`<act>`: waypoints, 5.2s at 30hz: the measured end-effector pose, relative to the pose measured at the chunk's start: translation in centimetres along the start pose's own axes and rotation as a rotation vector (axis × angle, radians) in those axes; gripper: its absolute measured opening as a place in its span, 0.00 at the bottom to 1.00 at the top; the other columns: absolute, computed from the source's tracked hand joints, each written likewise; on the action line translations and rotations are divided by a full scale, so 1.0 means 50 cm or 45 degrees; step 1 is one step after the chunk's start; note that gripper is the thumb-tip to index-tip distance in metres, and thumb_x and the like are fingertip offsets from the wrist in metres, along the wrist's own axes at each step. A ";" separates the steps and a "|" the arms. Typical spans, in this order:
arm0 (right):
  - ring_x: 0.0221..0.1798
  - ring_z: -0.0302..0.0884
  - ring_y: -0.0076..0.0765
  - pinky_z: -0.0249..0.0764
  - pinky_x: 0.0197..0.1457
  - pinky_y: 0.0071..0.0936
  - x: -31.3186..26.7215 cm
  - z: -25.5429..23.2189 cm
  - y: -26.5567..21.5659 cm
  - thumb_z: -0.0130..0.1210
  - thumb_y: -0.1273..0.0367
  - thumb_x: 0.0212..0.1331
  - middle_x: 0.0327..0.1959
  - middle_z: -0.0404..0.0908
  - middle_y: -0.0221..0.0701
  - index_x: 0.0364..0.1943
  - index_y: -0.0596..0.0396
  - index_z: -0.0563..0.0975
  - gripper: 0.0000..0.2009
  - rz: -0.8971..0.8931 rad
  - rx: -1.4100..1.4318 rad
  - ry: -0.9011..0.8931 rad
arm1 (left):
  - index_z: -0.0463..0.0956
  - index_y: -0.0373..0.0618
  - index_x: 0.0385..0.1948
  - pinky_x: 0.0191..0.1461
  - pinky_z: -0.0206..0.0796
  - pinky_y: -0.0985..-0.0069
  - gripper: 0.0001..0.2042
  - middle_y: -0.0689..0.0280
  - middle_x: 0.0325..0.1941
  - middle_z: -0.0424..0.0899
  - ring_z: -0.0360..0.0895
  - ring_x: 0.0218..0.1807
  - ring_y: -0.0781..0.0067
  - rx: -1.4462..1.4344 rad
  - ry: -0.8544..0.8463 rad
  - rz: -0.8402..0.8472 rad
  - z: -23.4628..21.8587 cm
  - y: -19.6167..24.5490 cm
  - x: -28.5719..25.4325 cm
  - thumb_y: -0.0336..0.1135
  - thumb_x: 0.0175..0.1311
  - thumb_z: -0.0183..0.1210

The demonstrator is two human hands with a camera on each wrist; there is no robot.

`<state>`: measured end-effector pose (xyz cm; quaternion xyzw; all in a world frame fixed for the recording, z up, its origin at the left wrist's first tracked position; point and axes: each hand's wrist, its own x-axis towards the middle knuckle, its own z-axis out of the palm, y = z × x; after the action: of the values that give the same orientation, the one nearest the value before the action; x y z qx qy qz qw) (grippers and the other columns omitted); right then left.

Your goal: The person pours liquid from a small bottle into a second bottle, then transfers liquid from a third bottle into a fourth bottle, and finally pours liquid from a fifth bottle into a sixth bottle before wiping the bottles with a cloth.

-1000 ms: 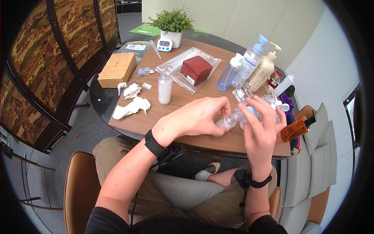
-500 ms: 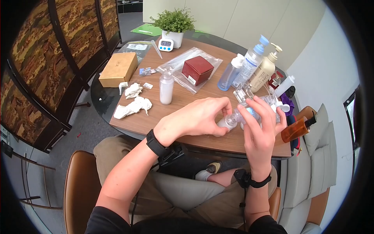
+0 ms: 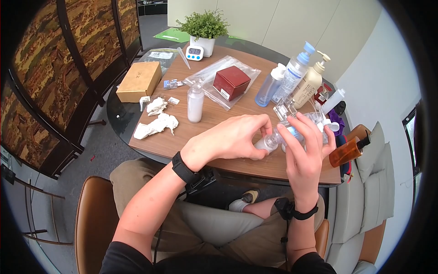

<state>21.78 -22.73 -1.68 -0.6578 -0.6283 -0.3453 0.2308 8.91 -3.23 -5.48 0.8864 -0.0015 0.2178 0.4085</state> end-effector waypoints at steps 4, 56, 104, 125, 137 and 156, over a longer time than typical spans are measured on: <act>0.74 0.82 0.32 0.48 0.87 0.55 -0.001 0.000 0.001 0.66 0.79 0.59 0.65 0.87 0.24 0.59 0.40 0.89 0.24 -0.003 0.001 -0.001 | 0.77 0.42 0.51 0.63 0.78 0.54 0.23 0.51 0.52 0.91 0.87 0.58 0.43 -0.028 -0.083 -0.137 -0.017 0.031 0.002 0.40 0.59 0.76; 0.75 0.79 0.39 0.52 0.85 0.54 0.004 0.003 0.006 0.70 0.79 0.56 0.66 0.84 0.29 0.65 0.47 0.87 0.28 0.058 0.154 -0.026 | 0.78 0.42 0.50 0.43 0.72 0.57 0.23 0.56 0.33 0.82 0.81 0.35 0.54 0.028 0.028 0.014 -0.020 0.014 -0.003 0.41 0.59 0.77; 0.57 0.84 0.48 0.78 0.63 0.41 0.021 0.111 -0.036 0.68 0.73 0.70 0.50 0.84 0.41 0.54 0.62 0.82 0.13 0.661 0.901 0.176 | 0.79 0.42 0.53 0.33 0.59 0.71 0.22 0.71 0.23 0.70 0.67 0.27 0.78 0.133 -0.089 -0.242 -0.134 0.054 -0.043 0.37 0.60 0.78; 0.37 0.86 0.38 0.81 0.42 0.36 -0.023 0.054 -0.010 0.67 0.77 0.67 0.39 0.80 0.36 0.40 0.60 0.77 0.07 0.510 1.212 0.059 | 0.81 0.44 0.49 0.35 0.64 0.72 0.22 0.69 0.32 0.74 0.70 0.31 0.76 0.177 -0.266 -0.271 -0.097 0.088 -0.017 0.36 0.55 0.79; 0.36 0.86 0.39 0.80 0.42 0.38 -0.027 0.058 -0.013 0.67 0.76 0.65 0.38 0.80 0.36 0.39 0.59 0.77 0.07 0.497 1.224 0.039 | 0.83 0.44 0.52 0.34 0.64 0.76 0.22 0.72 0.31 0.73 0.68 0.32 0.81 0.215 -0.246 -0.271 -0.087 0.083 -0.019 0.32 0.55 0.79; 0.38 0.87 0.39 0.80 0.42 0.39 -0.006 0.027 -0.018 0.64 0.78 0.64 0.47 0.81 0.36 0.47 0.58 0.78 0.10 0.548 1.130 -0.029 | 0.82 0.44 0.53 0.37 0.66 0.73 0.23 0.70 0.34 0.74 0.70 0.33 0.78 0.193 -0.249 -0.255 -0.085 0.077 -0.022 0.33 0.56 0.78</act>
<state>21.10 -21.85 -2.91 -0.6146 -0.5672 0.0182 0.5479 5.58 -2.92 -0.68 0.9274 0.0634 0.0882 0.3579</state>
